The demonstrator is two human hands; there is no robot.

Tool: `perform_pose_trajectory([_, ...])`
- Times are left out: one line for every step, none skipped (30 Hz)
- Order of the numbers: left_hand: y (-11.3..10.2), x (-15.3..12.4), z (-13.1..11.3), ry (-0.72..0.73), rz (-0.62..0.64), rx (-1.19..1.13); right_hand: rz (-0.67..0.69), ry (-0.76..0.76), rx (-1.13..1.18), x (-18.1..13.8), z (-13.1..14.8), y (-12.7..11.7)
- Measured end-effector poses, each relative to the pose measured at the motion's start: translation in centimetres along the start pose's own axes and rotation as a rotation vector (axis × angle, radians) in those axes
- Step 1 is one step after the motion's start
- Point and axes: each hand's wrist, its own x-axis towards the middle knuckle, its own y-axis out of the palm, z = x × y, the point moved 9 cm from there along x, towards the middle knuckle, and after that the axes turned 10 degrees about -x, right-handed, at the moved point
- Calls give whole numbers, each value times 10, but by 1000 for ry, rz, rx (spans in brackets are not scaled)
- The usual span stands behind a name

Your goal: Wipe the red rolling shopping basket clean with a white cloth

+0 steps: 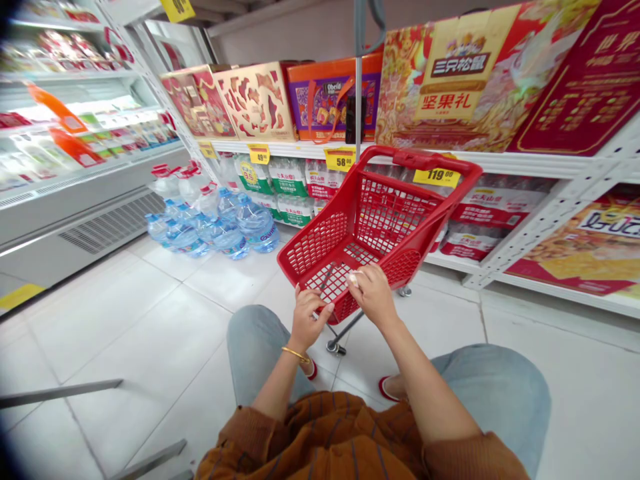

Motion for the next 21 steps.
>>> perform_pose_trajectory([-2,0,1,-1,1,-4,0,1,-8,0,2,0])
perform_pose_trajectory([-4,1,2,-2,3,-8,0,2,-16,1,5,-1])
perform_pose_trajectory([-5,2,3,-3,7,-12,0,4,-25,1,7,-1])
perform_pose_trajectory([-7,3,4,-5,10,-16,0,8,-33,1,9,-1])
perform_pose_trajectory([-8,3,5,-6,12,-20,-1,12,-39,1,11,-1])
perform_pose_trajectory([-9,4,5,-6,15,-23,-5,17,-44,1,12,-1])
perform_pose_trajectory([-11,5,6,-5,16,-25,-14,24,-48,0,13,-1])
perform_pose_trajectory([-12,5,6,-3,15,-25,-24,34,-51,-1,14,-1])
perform_pose_trajectory([-12,5,7,1,14,-26,-33,45,-50,-2,14,-1])
perform_pose_trajectory([-13,6,7,5,15,-28,-41,58,-46,-3,13,-1])
perform_pose_trajectory([-13,6,7,8,19,-32,-43,71,-39,-5,13,-1])
perform_pose_trajectory([-12,7,8,11,23,-37,-41,84,-30,-6,12,-1])
perform_pose_trajectory([-12,7,9,13,27,-43,-34,95,-21,-7,12,0])
perform_pose_trajectory([-12,8,10,15,34,-47,-26,104,-15,-8,12,1])
perform_pose_trajectory([-12,9,11,16,42,-51,-17,112,-10,-9,11,2])
perform_pose_trajectory([-11,10,12,18,51,-54,-7,120,-4,-10,11,2])
perform_pose_trajectory([-11,10,13,20,62,-53,4,125,4,-11,11,3])
perform_pose_trajectory([-11,11,13,23,72,-48,12,132,13,-11,11,3])
perform_pose_trajectory([-12,11,12,26,79,-34,19,136,22,-11,11,4])
perform_pose_trajectory([-13,11,11,27,76,-9,22,138,29,-11,11,4])
perform_pose_trajectory([-13,11,8,26,67,27,22,136,29,-11,12,4])
